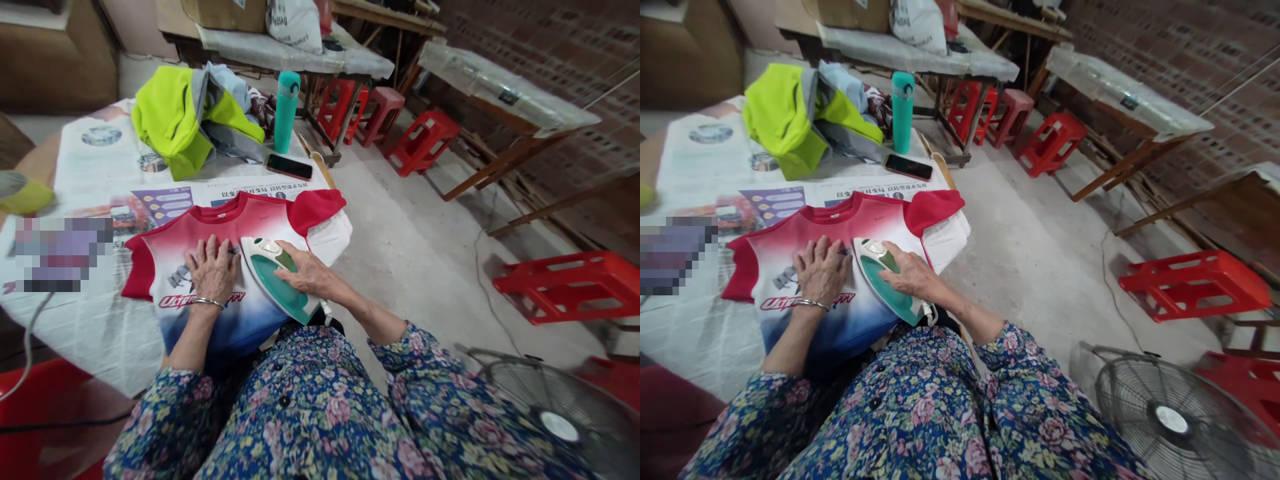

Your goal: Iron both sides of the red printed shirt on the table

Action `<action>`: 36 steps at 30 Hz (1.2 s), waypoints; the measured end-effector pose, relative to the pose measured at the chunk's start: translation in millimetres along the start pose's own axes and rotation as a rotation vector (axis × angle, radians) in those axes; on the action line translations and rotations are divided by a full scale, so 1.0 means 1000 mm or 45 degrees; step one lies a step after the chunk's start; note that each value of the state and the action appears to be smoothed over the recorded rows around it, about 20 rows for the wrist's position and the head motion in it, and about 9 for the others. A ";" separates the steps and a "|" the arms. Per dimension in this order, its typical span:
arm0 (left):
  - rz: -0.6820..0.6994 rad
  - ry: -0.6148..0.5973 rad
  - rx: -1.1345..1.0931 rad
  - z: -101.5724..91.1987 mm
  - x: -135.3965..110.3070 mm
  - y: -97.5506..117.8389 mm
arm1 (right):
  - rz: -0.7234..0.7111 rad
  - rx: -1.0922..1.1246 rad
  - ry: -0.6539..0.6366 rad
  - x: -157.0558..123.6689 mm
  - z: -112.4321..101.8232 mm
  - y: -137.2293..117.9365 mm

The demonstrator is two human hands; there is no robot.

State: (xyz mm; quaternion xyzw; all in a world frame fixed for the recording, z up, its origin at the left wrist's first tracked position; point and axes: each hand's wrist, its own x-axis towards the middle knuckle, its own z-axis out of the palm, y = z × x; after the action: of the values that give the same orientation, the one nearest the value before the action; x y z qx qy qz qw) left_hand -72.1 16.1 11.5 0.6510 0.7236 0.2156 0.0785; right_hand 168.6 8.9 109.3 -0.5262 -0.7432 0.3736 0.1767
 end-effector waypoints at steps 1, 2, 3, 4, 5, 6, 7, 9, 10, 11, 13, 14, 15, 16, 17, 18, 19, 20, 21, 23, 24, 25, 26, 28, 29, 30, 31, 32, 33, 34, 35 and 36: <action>-0.006 0.014 -0.005 -0.001 -0.001 0.001 | 0.008 0.000 -0.016 -0.004 -0.001 0.001; -0.012 0.029 -0.011 -0.002 -0.001 0.003 | 0.021 0.007 -0.038 -0.006 -0.002 0.000; -0.016 0.038 -0.016 -0.003 -0.002 0.004 | 0.037 0.021 -0.060 -0.007 -0.004 -0.001; -0.019 0.042 -0.022 -0.004 -0.002 0.006 | 0.051 0.043 -0.072 -0.007 -0.005 -0.003; -0.018 0.041 -0.026 -0.005 -0.003 0.007 | 0.069 0.067 -0.089 -0.006 -0.007 -0.006; -0.017 0.039 -0.030 -0.005 -0.003 0.007 | 0.090 0.089 -0.109 -0.004 -0.009 -0.009; -0.013 0.034 -0.034 -0.006 -0.003 0.008 | 0.111 0.107 -0.129 -0.001 -0.010 -0.012; -0.010 0.017 -0.034 -0.005 -0.003 0.008 | 0.139 0.125 -0.166 0.009 -0.012 -0.018; -0.012 0.002 -0.031 -0.004 -0.003 0.007 | 0.143 0.128 -0.173 0.016 -0.012 -0.020; -0.014 -0.016 -0.027 -0.004 -0.002 0.007 | 0.140 0.131 -0.170 0.023 -0.012 -0.021; -0.017 -0.036 -0.023 -0.002 -0.002 0.006 | 0.117 0.147 -0.142 0.039 -0.010 -0.023; -0.017 -0.030 -0.023 -0.002 -0.001 0.006 | 0.099 0.157 -0.124 0.047 -0.009 -0.023; -0.014 -0.018 -0.024 -0.002 -0.001 0.006 | 0.081 0.167 -0.110 0.054 -0.008 -0.023; -0.012 -0.003 -0.024 -0.002 -0.001 0.006 | 0.061 0.173 -0.105 0.060 -0.008 -0.023; -0.012 0.010 -0.021 -0.001 0.000 0.006 | 0.042 0.173 -0.101 0.065 -0.007 -0.023; -0.014 0.021 -0.017 -0.001 0.000 0.006 | 0.025 0.169 -0.095 0.067 -0.006 -0.023; -0.016 0.030 -0.013 -0.001 0.000 0.006 | 0.015 0.159 -0.085 0.068 -0.006 -0.024; -0.017 0.036 -0.011 0.000 0.000 0.006 | 0.013 0.146 -0.078 0.067 -0.006 -0.024; -0.018 0.039 -0.011 0.000 0.000 0.005 | 0.020 0.132 -0.076 0.064 -0.006 -0.024; -0.015 0.029 -0.016 0.002 0.001 0.003 | 0.047 0.099 -0.092 0.053 -0.006 -0.023; -0.010 0.015 -0.020 0.003 0.001 0.002 | 0.056 0.085 -0.106 0.046 -0.005 -0.022; -0.005 0.001 -0.025 0.004 0.002 0.001 | 0.055 0.071 -0.112 0.038 -0.005 -0.020; 0.000 -0.007 -0.029 0.004 0.002 0.000 | 0.044 0.056 -0.110 0.030 -0.004 -0.017; 0.006 0.003 -0.041 0.005 0.002 -0.001 | 0.014 0.022 -0.091 0.016 -0.002 -0.010; 0.004 0.021 -0.048 0.005 0.002 -0.002 | 0.001 0.010 -0.082 0.010 -0.001 -0.006; -0.001 0.042 -0.055 0.005 0.002 -0.002 | -0.010 0.004 -0.077 0.004 0.000 -0.004; -0.005 0.062 -0.062 0.005 0.001 -0.002 | -0.019 0.006 -0.075 0.000 0.000 -0.001; -0.006 0.077 -0.068 0.006 0.001 -0.001 | -0.022 0.013 -0.075 -0.003 0.000 0.000; -0.004 0.091 -0.073 0.006 0.001 -0.001 | -0.019 0.024 -0.080 -0.005 0.000 0.000; 0.002 0.102 -0.079 0.006 0.000 -0.002 | -0.008 0.037 -0.088 -0.006 0.000 0.000; 0.012 0.111 -0.084 0.007 0.000 -0.002 | 0.008 0.051 -0.095 -0.006 -0.001 -0.002; 0.021 0.115 -0.087 0.008 0.000 -0.003 | 0.023 0.062 -0.104 -0.005 -0.003 -0.004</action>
State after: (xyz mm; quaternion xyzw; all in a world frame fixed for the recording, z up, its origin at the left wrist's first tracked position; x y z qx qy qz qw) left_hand -71.7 17.4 3.4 0.6435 0.7132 0.2700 0.0661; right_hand 169.8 4.9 114.6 -0.5128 -0.7357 0.4143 0.1555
